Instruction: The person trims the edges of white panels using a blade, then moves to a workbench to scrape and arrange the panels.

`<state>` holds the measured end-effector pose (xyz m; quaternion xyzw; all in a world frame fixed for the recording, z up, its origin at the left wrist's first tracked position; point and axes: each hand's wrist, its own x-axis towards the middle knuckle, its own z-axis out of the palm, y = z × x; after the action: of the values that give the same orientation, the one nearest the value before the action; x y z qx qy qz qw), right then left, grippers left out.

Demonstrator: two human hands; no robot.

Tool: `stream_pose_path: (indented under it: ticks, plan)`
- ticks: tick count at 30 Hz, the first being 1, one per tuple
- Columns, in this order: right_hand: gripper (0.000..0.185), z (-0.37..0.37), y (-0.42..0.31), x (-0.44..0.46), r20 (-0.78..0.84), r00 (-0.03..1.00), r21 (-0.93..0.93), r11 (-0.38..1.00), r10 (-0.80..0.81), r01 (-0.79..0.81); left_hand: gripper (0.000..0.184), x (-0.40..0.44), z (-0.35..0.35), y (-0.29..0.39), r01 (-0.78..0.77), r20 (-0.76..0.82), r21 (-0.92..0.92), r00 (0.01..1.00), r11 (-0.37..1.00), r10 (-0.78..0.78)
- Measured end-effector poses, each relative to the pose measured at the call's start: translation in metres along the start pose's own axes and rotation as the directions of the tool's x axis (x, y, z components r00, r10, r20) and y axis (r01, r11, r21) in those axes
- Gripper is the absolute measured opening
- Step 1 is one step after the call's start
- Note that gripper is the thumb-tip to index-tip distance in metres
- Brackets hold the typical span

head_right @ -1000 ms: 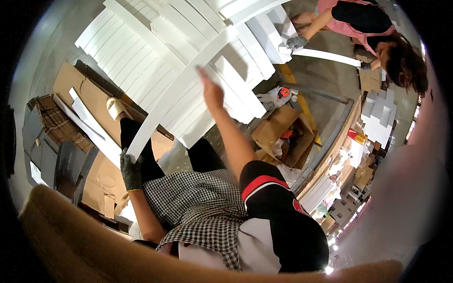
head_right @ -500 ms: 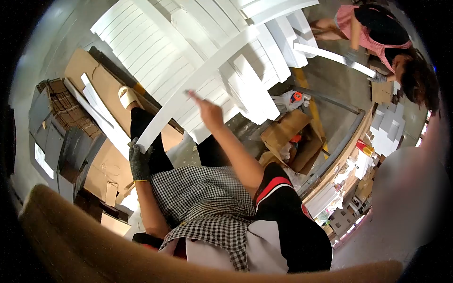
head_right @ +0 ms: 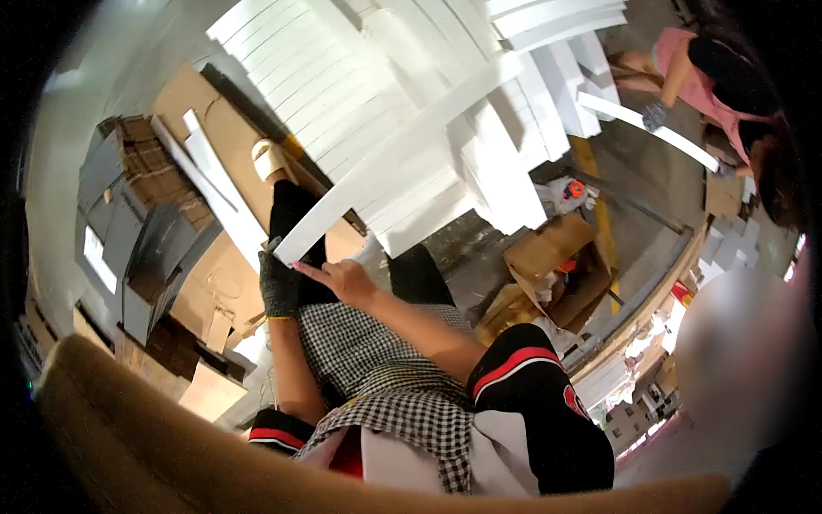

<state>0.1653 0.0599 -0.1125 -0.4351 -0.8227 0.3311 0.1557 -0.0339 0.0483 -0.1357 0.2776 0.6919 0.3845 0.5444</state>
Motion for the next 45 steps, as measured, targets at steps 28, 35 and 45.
stream_pose_path:
  ticks: [28,35,45]
  plan:
    - [0.051,-0.280,0.413,0.036,-0.602,0.355,-0.060,0.403,0.715,-0.913,0.060,-0.006,0.018,0.037,0.243,-0.035,-0.377,0.960,0.894,-0.276]
    - [0.049,-0.210,0.345,0.040,-0.585,0.606,0.070,0.778,0.539,-0.624,0.066,0.000,0.014,0.055,-0.113,0.045,0.767,0.991,0.631,0.123]
    - [0.076,0.022,-0.019,0.033,0.026,0.994,-0.019,0.995,0.102,-0.102,0.085,0.002,-0.003,0.025,0.341,0.054,-0.580,0.922,0.740,-0.383]
